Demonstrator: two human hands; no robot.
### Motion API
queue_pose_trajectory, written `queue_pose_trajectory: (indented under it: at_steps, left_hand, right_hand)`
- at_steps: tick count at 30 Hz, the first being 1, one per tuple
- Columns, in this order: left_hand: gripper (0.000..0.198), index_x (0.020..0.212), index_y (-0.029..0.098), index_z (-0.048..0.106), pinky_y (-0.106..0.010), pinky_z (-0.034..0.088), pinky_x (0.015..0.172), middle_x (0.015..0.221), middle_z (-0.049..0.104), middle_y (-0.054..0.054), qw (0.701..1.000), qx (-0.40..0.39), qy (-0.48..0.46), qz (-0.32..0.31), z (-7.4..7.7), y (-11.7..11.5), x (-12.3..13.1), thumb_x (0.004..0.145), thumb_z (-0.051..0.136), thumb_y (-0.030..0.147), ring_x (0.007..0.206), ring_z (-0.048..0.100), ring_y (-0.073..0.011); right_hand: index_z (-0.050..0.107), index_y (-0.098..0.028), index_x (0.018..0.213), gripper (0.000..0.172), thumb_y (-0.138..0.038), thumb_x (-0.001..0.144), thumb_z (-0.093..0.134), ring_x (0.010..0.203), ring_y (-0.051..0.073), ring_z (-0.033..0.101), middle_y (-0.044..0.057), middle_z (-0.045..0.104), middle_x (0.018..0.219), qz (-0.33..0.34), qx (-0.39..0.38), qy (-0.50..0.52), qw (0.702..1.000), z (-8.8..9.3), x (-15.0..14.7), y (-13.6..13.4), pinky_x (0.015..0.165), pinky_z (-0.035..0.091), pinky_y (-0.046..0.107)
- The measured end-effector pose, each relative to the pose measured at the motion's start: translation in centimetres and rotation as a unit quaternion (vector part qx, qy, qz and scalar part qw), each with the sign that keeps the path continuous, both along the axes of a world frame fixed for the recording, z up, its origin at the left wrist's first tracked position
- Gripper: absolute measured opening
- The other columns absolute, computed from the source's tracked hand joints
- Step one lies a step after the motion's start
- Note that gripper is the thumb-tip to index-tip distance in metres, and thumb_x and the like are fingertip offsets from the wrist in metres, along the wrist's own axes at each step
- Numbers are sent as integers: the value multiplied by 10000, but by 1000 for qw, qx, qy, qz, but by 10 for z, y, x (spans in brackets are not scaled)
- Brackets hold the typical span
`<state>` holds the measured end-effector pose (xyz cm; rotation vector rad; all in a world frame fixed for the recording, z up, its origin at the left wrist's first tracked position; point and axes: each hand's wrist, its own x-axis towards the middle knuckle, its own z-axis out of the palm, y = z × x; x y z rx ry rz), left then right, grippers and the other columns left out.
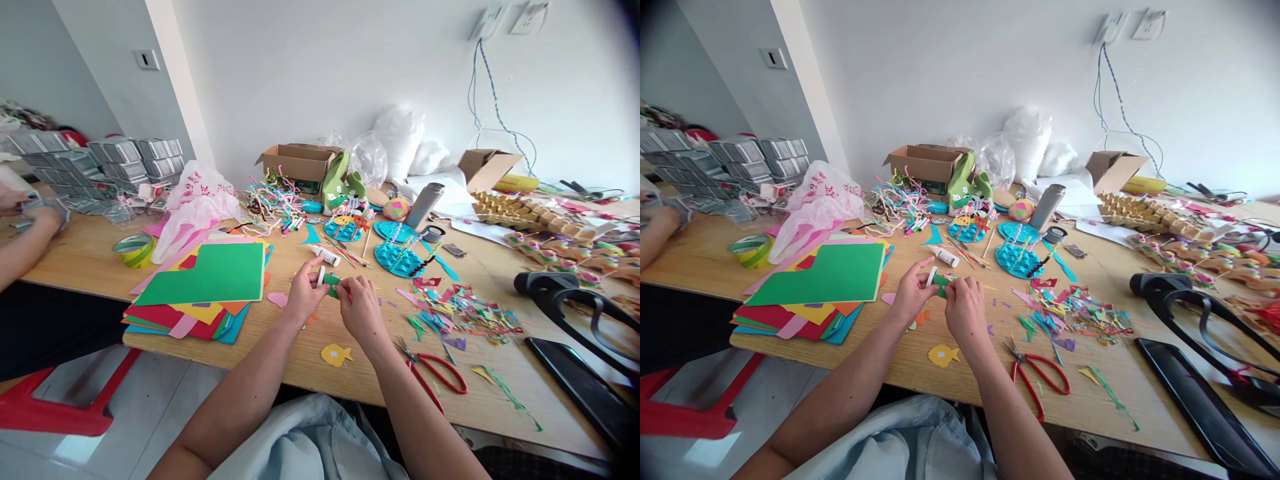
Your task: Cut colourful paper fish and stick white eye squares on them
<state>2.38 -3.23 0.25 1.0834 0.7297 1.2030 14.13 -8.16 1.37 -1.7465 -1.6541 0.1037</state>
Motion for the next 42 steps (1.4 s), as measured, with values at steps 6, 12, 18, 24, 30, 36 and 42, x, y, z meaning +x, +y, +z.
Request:
queue_pose_trajectory:
  at_steps: [6,12,18,24,30,36,42]
  left_hand:
    - [691,1275,147,485,-239,516,721,807,725,-18,1000,4,2,0,0,-1,0,616,666,41,731,675,-137]
    - [711,1262,144,495,-262,525,717,756,700,-6,1000,12,15,9,0,0,-1,595,734,83,706,664,-148]
    - [634,1254,168,533,-198,460,586,644,609,45,993,66,78,63,-1,-3,0,644,670,64,590,582,-107]
    - [622,1281,191,530,-192,442,580,680,611,31,985,105,103,90,4,-10,2,682,641,66,615,584,-113]
    - [622,1294,196,517,-205,468,605,713,635,15,981,115,111,107,7,-13,2,696,635,69,654,611,-131]
    - [610,1287,197,522,-214,490,628,724,650,12,980,121,107,119,6,-11,1,701,629,66,668,630,-131]
    - [664,1313,204,489,-283,548,744,887,709,-45,988,90,55,111,3,-6,0,686,686,107,812,686,-175]
  right_hand:
    - [552,-211,713,168,-212,865,480,823,241,483,78,573,804,-7,-5,-19,1000,1,-2,1,744,372,342]
    - [549,-207,694,179,-208,862,486,803,234,489,69,572,777,-13,-8,-18,1000,4,-4,0,721,369,331]
    - [563,-205,671,177,-236,838,511,758,224,513,56,580,725,-26,-3,-10,1000,6,-7,0,703,375,329]
    - [579,-202,677,155,-240,813,514,731,203,548,50,593,733,-48,-1,-26,999,12,-9,0,660,366,307]
    - [591,-204,715,144,-259,823,514,680,183,566,53,607,786,-71,-46,-33,996,22,-13,-3,600,335,292]
    - [538,-209,731,156,-329,830,523,683,197,578,45,621,761,-80,-50,-25,995,23,-13,-3,600,331,293]
    - [561,-203,769,338,-537,810,531,694,203,569,55,629,754,-71,-19,59,996,16,2,2,607,362,296]
